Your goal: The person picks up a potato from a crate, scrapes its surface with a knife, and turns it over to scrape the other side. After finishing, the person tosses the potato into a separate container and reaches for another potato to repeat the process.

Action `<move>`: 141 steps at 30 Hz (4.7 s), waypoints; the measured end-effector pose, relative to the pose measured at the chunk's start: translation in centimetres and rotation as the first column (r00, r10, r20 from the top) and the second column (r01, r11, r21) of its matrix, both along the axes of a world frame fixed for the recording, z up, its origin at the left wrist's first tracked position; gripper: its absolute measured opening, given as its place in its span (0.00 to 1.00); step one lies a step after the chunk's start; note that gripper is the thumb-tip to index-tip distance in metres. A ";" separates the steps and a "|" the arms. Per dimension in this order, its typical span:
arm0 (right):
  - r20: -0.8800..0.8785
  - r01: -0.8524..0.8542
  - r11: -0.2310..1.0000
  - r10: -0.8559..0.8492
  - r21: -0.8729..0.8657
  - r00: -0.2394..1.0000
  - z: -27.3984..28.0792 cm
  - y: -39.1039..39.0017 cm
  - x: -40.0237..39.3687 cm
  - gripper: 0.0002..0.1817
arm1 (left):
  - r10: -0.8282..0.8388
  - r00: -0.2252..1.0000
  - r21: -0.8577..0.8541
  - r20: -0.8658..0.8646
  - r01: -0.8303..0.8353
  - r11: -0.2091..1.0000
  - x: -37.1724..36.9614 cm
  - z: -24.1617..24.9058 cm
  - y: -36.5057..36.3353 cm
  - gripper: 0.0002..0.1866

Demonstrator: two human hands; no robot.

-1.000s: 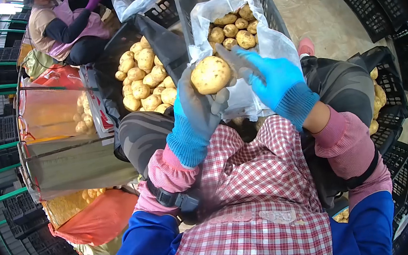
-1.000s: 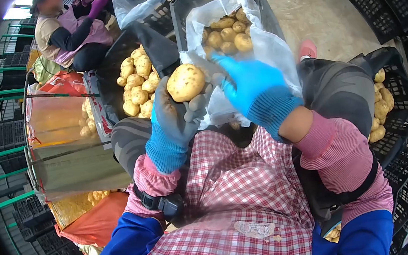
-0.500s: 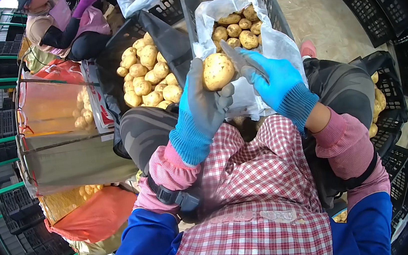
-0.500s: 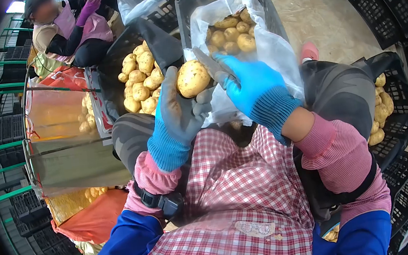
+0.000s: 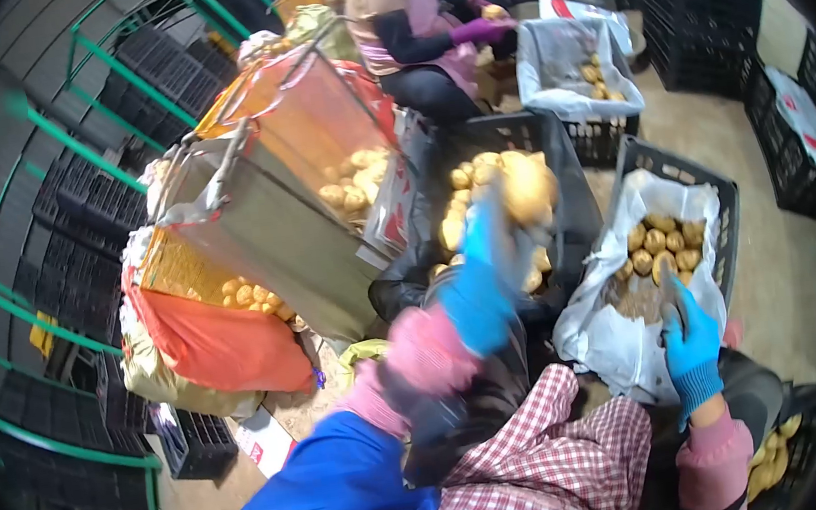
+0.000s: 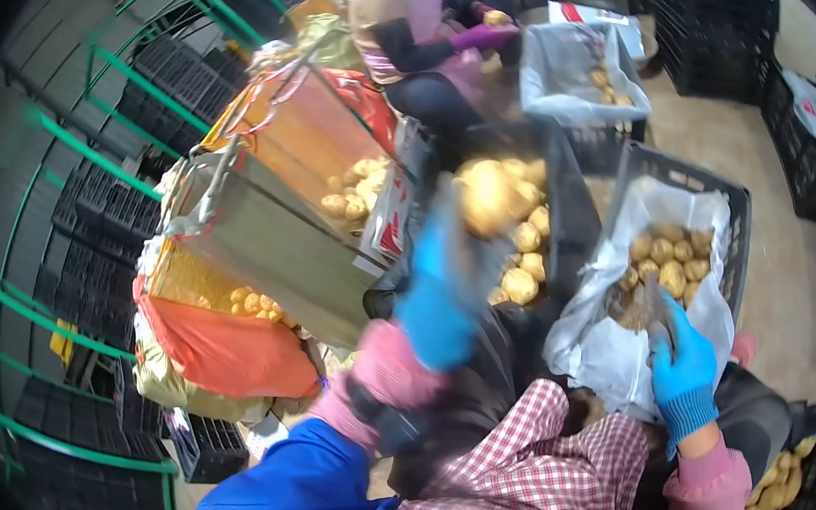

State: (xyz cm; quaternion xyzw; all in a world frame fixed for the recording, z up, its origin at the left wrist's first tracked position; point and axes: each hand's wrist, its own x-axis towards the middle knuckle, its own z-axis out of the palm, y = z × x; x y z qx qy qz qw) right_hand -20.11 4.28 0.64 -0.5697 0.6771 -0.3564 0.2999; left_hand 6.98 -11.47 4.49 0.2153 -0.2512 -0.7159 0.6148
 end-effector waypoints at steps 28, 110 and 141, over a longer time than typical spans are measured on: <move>0.691 0.509 0.833 -0.500 0.218 0.523 6.6 2.5 -10.7 0.43 | 0.363 -0.698 0.423 0.618 0.684 0.595 -24.2 -35.7 -12.1 0.33; 0.897 -0.056 0.997 -0.018 0.048 0.442 1.8 1.9 -0.7 0.31 | -0.345 0.816 -0.401 0.465 0.541 0.740 -11.2 -3.3 8.6 0.37; -0.437 0.050 0.946 -0.195 -0.322 0.878 -0.1 1.4 0.1 0.40 | 0.433 0.431 -0.605 0.792 0.461 0.649 -10.4 -3.4 9.0 0.40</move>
